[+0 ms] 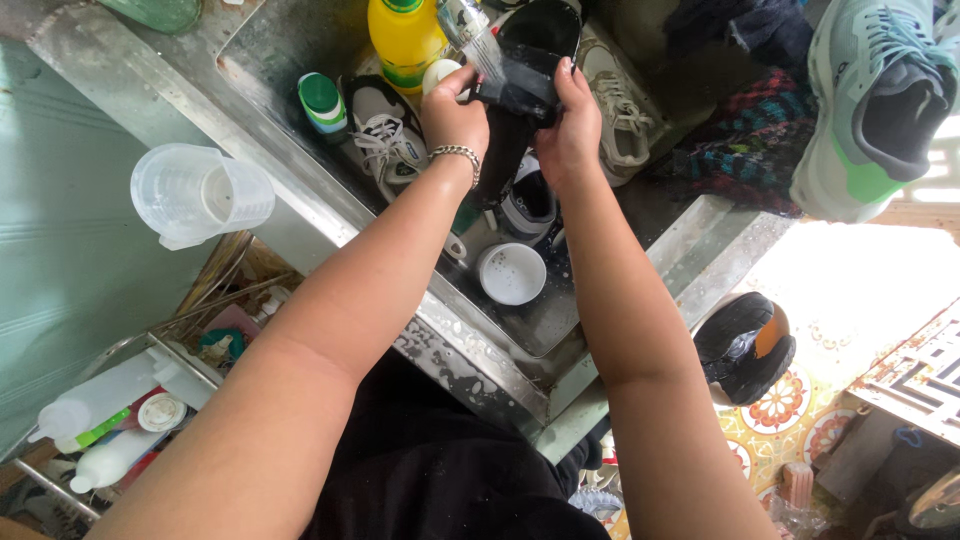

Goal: The person cleans a pair of black slides using a brush and soap in a sink, rinsing them with a water sprayer.

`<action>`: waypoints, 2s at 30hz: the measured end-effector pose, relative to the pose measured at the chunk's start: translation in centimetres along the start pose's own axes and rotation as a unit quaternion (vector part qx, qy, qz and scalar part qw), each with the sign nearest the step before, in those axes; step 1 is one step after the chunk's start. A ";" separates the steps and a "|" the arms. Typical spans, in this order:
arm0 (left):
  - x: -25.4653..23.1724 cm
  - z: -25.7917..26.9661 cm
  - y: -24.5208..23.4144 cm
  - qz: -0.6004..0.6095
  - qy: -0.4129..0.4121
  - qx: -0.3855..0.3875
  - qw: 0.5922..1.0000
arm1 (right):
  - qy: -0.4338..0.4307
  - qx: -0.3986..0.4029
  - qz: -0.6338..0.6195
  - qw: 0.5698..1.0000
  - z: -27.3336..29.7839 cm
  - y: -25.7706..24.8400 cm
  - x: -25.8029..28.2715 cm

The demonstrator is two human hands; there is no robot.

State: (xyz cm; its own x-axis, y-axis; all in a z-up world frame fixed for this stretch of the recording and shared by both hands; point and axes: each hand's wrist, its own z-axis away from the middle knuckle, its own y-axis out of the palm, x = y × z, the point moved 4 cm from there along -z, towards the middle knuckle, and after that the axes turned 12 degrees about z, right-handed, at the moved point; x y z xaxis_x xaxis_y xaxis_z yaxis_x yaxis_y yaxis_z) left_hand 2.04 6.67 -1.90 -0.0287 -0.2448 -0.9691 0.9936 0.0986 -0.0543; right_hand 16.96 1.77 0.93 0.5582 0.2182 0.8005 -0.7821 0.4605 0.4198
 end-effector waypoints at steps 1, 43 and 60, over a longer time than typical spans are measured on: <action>0.2 0.0 0.1 -0.012 -0.002 -0.008 1.000 | -0.005 -0.003 -0.011 1.000 -0.1 -0.2 -0.3; 2.1 1.3 1.7 0.311 -0.241 0.145 0.908 | -0.129 0.018 0.059 0.990 -2.4 -1.9 -1.6; 0.3 0.6 -0.5 -0.162 -0.008 0.067 0.984 | 0.006 -0.106 0.422 0.900 2.6 -0.9 -2.6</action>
State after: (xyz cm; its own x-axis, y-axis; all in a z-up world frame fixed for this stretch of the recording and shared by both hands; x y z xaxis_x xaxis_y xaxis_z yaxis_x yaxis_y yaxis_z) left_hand 1.61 5.99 -2.00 -0.3465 -0.2585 -0.9018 0.9379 -0.1160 -0.3271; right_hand 15.51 -1.48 -0.41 -0.2072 0.5761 0.7907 -0.8596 0.2787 -0.4283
